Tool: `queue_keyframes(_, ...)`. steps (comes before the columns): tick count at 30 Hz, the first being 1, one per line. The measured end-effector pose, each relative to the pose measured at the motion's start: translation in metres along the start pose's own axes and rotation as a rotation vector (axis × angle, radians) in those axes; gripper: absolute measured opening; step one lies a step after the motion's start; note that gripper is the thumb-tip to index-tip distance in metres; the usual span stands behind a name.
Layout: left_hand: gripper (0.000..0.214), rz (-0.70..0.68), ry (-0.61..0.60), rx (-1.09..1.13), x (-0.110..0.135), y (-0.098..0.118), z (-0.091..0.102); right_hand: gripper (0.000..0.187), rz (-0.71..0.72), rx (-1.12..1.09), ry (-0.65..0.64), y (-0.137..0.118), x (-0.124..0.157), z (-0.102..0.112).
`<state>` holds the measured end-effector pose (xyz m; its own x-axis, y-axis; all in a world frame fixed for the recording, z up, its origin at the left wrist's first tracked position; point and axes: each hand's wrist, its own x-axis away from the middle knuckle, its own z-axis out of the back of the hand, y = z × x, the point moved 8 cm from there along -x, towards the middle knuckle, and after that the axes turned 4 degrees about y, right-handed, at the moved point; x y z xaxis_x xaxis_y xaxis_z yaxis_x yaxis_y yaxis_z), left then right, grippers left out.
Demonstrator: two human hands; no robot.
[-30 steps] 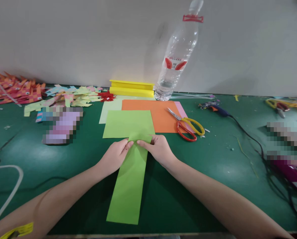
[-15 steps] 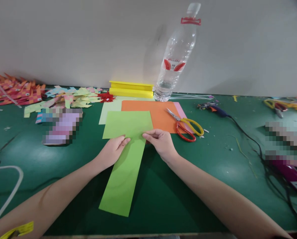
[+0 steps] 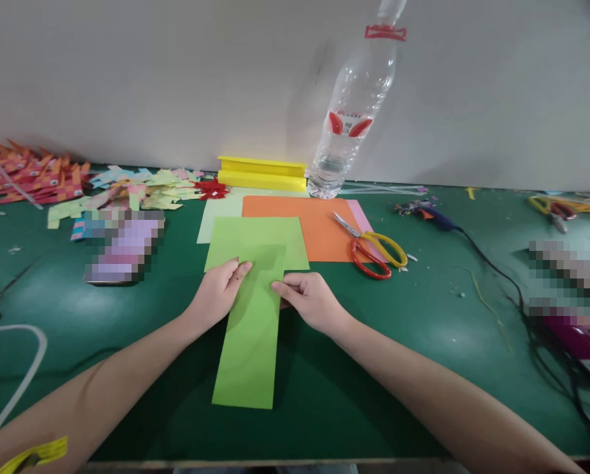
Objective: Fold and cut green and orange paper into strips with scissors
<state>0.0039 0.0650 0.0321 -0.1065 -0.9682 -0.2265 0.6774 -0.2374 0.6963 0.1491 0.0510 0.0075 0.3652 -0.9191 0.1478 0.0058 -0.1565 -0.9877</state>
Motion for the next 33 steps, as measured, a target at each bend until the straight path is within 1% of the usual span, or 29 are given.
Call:
queue_keyframes(3, 0.040, -0.003, 0.022, 0.018, 0.000, 0.002, 0.002, 0.030, 0.024, -0.020, 0.022, -0.001, 0.001, 0.001)
queue_keyframes(6, 0.041, 0.009, 0.048, 0.003, 0.001, 0.002, 0.005, 0.024, -0.049, -0.068, -0.017, 0.005, 0.001, -0.001)
queue_keyframes(8, 0.042, 0.020, 0.064, -0.017, 0.002, 0.001, 0.007, 0.023, -0.096, -0.059, -0.044, 0.010, 0.001, -0.003)
queue_keyframes(10, 0.041, 0.023, 0.080, -0.022, 0.002, 0.001, 0.009, 0.025, -0.110, -0.057, -0.048, 0.011, 0.002, -0.003)
queue_keyframes(14, 0.038, 0.041, 0.176, -0.009, 0.003, 0.001, 0.017, 0.026, -0.141, -0.079, -0.041, 0.012, 0.004, -0.006)
queue_keyframes(18, 0.038, 0.084, 0.236, -0.016, 0.003, -0.002, 0.025, 0.025, -0.119, -0.021, -0.038, 0.008, 0.007, -0.008)
queue_keyframes(22, 0.040, 0.146, 0.314, -0.018, 0.003, -0.011, 0.035, 0.023, -0.171, 0.037, -0.072, 0.011, 0.010, -0.013)
queue_keyframes(25, 0.040, 0.184, 0.392, -0.013, 0.001, -0.022, 0.047, 0.022, -0.192, 0.039, -0.062, 0.012, 0.011, -0.013)
queue_keyframes(27, 0.039, 0.224, 0.496, 0.000, 0.000, -0.034, 0.060, 0.022, -0.213, 0.007, -0.058, 0.014, 0.012, -0.013)
queue_keyframes(29, 0.037, 0.245, 0.558, 0.037, -0.004, -0.046, 0.071, 0.024, -0.229, -0.028, -0.095, 0.017, 0.013, -0.015)
queue_keyframes(31, 0.036, 0.291, 0.659, 0.042, -0.005, -0.059, 0.087, 0.025, -0.222, -0.017, -0.120, 0.017, 0.014, -0.017)
queue_keyframes(33, 0.037, 0.284, 0.654, 0.036, -0.012, -0.064, 0.097, 0.024, -0.192, 0.048, -0.087, 0.013, 0.012, -0.011)
